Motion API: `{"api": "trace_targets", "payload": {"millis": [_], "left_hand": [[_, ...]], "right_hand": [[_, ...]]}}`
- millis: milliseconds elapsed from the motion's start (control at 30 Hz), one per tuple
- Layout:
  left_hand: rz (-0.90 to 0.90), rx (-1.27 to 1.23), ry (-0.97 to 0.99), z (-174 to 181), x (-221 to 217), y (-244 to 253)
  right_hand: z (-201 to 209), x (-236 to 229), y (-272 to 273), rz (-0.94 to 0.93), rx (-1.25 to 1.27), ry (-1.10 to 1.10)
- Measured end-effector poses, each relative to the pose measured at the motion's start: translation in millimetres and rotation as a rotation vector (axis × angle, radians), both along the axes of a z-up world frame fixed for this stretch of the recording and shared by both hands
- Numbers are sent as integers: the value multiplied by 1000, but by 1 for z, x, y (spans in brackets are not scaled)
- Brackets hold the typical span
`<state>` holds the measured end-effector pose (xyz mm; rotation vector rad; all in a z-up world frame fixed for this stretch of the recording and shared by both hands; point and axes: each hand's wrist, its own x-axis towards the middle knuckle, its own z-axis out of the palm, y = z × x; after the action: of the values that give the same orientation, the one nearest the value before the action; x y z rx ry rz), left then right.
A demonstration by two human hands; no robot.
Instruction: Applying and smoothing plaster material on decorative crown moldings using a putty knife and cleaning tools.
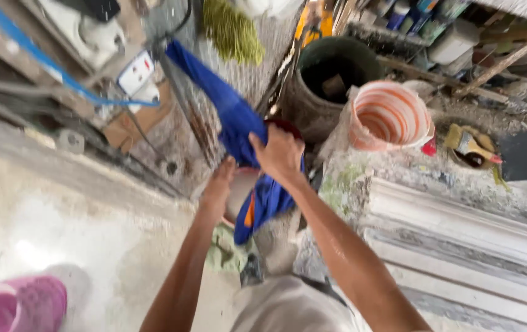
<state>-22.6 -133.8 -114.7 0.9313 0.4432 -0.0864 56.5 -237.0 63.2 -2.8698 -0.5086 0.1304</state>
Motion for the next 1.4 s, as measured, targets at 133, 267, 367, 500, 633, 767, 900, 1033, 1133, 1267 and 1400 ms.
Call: {"api": "trace_targets", "payload": {"millis": [133,267,367,500,633,767,900,1033,1133,1267,1400], "left_hand": [[529,254,-158,-40,22,19],[330,139,-43,-17,24,3],[185,-484,-423,-75,76,-11],[142,-739,-398,37,60,-34],[-38,-953,-332,91,20,-47],[316,-424,-542,166,-28,-6],[-22,-732,-595,101,-36,-20],[-125,-331,-184,163,-30,-52],[9,466,-105,205,-21,-68],[248,289,-138,106,34,-56],[399,288,-67,59,42,-28]], "right_hand": [[13,-12,-11,176,206,-332],[4,-48,-16,360,240,0],[-4,-25,-5,307,443,491],[-44,54,28,240,1647,801],[-65,116,57,470,595,-232],[64,86,60,-70,847,714],[-16,163,50,-280,709,-261],[-76,168,46,-238,271,-583],[-72,147,42,-79,287,-480],[-51,112,46,159,300,-338],[-19,62,18,366,251,-156]]}}
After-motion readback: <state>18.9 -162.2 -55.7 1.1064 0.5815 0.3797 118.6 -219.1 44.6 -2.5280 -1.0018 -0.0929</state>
